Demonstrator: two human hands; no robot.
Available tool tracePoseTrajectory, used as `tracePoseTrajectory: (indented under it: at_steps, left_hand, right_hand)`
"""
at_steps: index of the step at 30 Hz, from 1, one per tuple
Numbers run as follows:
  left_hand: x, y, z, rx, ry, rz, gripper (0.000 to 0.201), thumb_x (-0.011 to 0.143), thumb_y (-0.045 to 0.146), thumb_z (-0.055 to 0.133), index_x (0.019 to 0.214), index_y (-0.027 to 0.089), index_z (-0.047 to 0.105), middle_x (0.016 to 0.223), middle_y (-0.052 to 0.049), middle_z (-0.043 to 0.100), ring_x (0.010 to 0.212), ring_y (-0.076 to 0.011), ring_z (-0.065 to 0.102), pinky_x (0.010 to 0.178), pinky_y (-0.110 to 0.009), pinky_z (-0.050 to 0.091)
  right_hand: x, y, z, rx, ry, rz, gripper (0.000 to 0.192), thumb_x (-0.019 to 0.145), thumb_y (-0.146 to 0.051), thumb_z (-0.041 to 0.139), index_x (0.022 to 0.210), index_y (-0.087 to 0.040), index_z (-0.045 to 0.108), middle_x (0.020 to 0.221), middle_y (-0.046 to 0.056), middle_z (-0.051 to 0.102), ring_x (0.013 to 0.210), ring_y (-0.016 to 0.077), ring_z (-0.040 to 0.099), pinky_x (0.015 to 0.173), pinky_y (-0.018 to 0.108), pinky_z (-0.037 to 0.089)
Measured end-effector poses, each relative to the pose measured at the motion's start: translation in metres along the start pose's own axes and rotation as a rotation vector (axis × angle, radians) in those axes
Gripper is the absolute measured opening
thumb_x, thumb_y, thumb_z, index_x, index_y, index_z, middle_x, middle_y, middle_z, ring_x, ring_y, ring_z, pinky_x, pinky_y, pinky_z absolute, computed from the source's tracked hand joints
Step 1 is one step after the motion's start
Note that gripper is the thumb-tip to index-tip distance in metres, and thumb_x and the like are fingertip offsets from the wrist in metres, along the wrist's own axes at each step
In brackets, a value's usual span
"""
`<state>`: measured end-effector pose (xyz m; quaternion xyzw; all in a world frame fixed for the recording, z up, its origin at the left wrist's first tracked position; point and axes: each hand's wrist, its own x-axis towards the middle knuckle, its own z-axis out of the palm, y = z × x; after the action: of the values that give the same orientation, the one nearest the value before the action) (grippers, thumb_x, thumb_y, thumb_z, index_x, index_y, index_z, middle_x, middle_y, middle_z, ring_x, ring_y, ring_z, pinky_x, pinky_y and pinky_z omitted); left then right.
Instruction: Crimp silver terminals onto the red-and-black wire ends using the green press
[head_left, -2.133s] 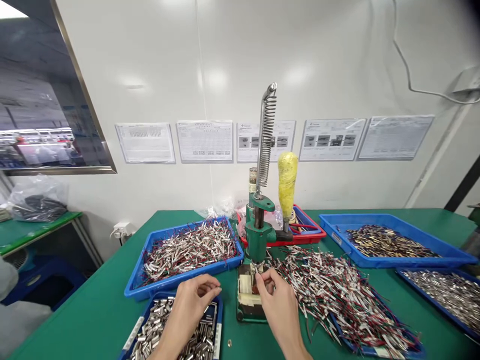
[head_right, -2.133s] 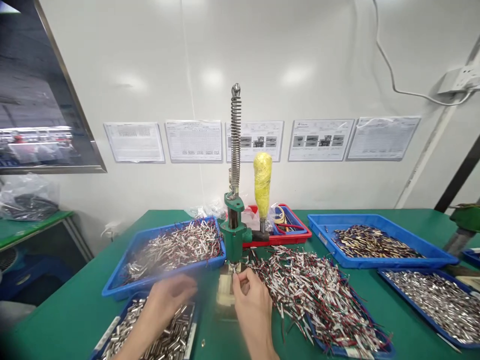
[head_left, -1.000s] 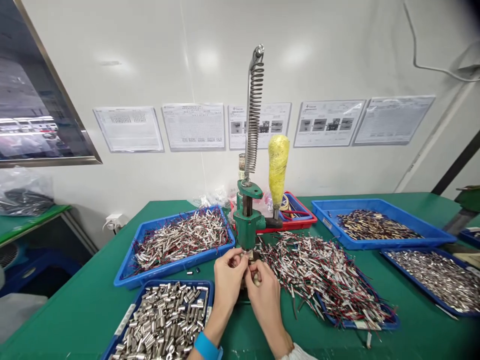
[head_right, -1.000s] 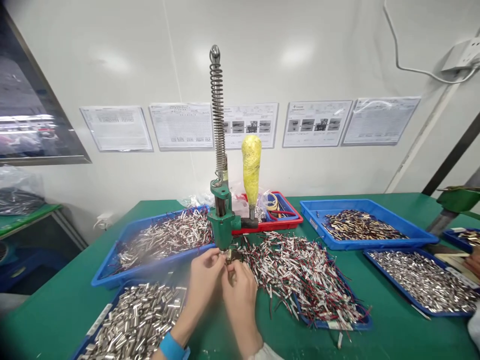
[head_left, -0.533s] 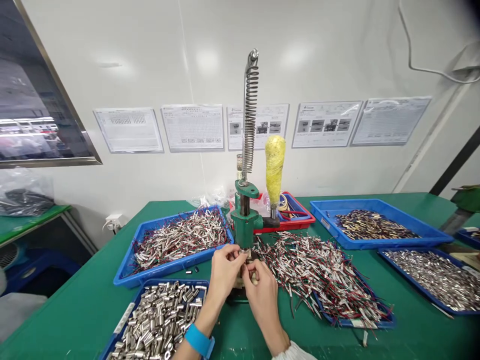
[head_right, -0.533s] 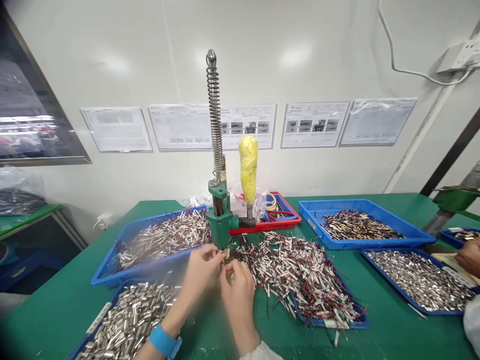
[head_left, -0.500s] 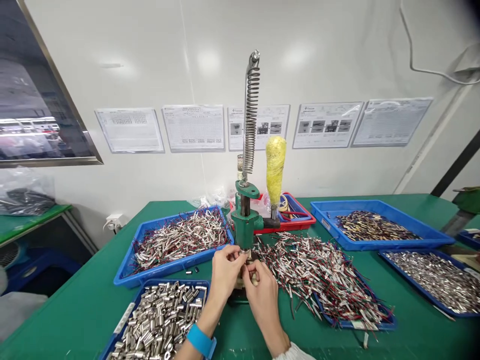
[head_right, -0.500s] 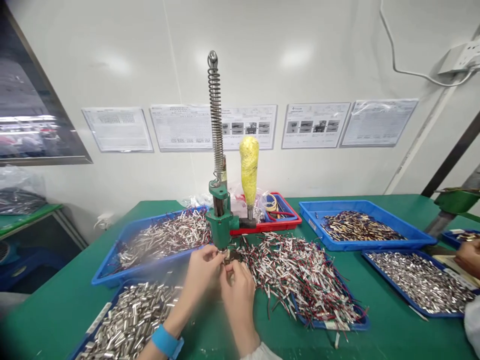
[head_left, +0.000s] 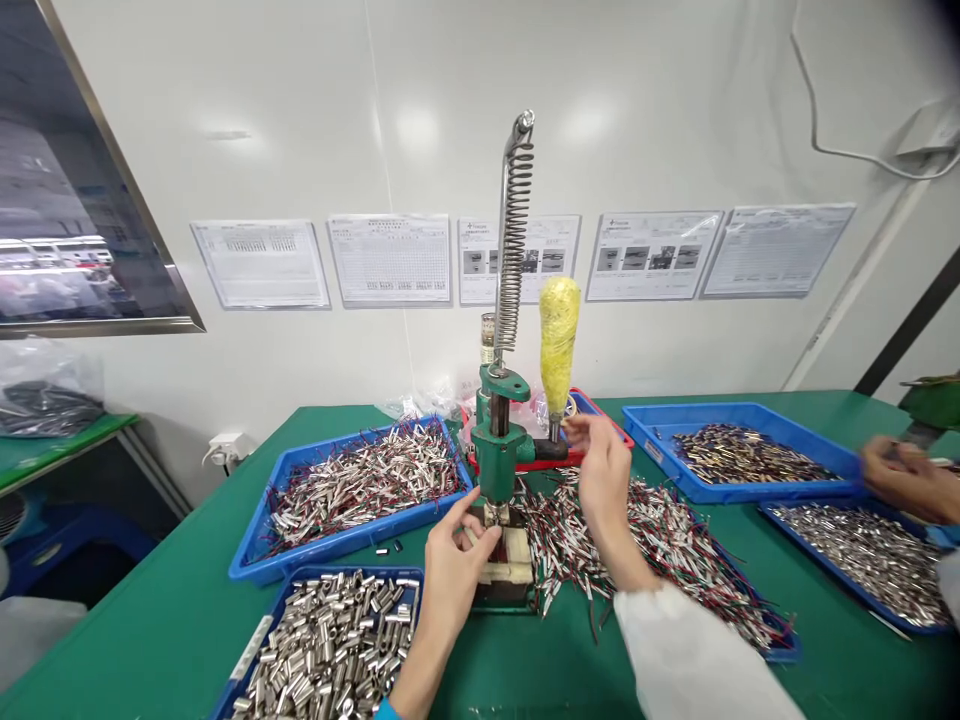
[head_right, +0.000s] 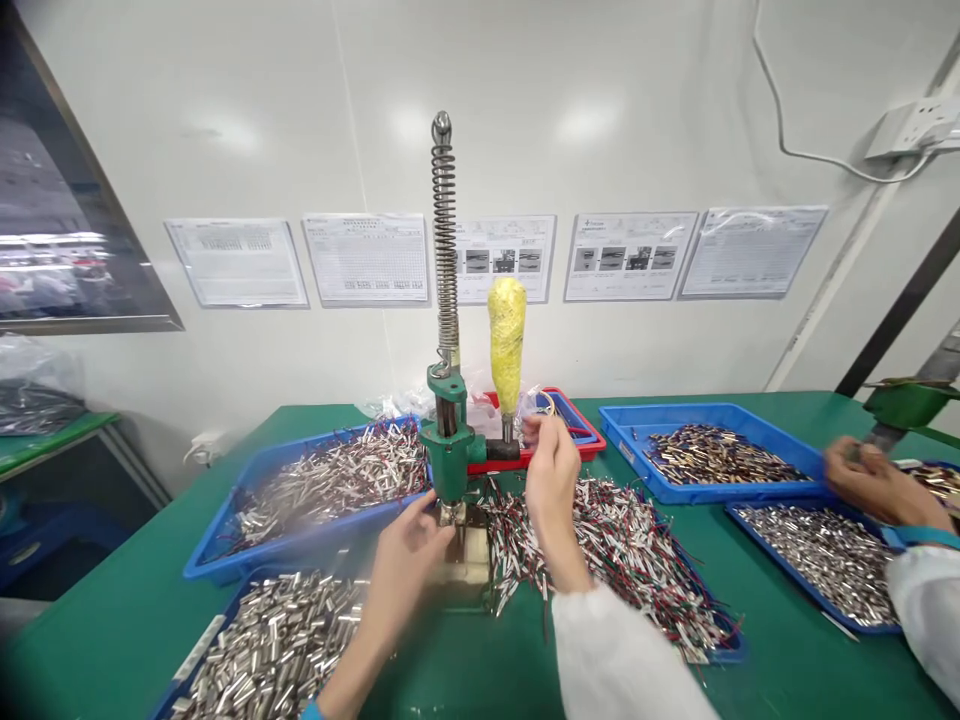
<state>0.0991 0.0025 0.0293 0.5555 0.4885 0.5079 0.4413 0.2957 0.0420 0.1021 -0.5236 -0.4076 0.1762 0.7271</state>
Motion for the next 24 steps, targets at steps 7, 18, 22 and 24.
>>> tracePoseTrajectory:
  at_steps: [7, 18, 22, 24]
  left_hand:
    - [-0.014, 0.008, -0.023, 0.027, 0.029, -0.038, 0.049, 0.081, 0.049, 0.069, 0.116, 0.016, 0.075, 0.072, 0.004, 0.049, 0.059, -0.0109, 0.037, 0.056, -0.023, 0.031]
    - [0.013, -0.008, 0.002, 0.131, -0.038, 0.090, 0.026, 0.083, 0.042, 0.069, 0.091, 0.020, 0.082, 0.080, -0.004, 0.064, 0.070, -0.0179, 0.051, 0.068, -0.031, 0.040]
    - [0.018, -0.001, 0.004, 0.053, -0.060, 0.082, 0.022, 0.077, 0.039, 0.075, 0.071, 0.018, 0.079, 0.066, 0.000, 0.055, 0.065, -0.0158, 0.045, 0.064, -0.030, 0.037]
    - [0.013, 0.007, 0.003, -0.019, -0.070, 0.023, 0.027, 0.072, 0.043, 0.081, 0.068, 0.016, 0.078, 0.065, 0.000, 0.055, 0.064, -0.0149, 0.046, 0.063, -0.029, 0.038]
  right_hand:
    - [0.022, -0.080, 0.011, 0.387, -0.362, -0.094, 0.062, 0.094, -0.070, 0.033, 0.081, -0.020, 0.068, 0.074, 0.005, 0.070, 0.069, 0.0198, 0.067, 0.064, 0.033, 0.056]
    - [-0.079, 0.001, -0.074, -0.356, -0.270, -0.200, 0.027, 0.100, -0.046, 0.053, 0.107, -0.027, 0.071, 0.103, 0.005, 0.073, 0.091, 0.0194, 0.070, 0.079, 0.031, 0.057]
    - [-0.120, 0.078, -0.097, -0.718, -0.663, -0.325, 0.020, 0.099, -0.038, 0.053, 0.096, -0.028, 0.071, 0.094, 0.003, 0.068, 0.080, 0.0188, 0.071, 0.061, 0.026, 0.054]
    - [-0.129, 0.098, -0.098, -0.783, -0.652, -0.390, 0.023, 0.101, -0.037, 0.050, 0.091, -0.028, 0.068, 0.092, 0.002, 0.067, 0.080, 0.0180, 0.071, 0.060, 0.024, 0.054]
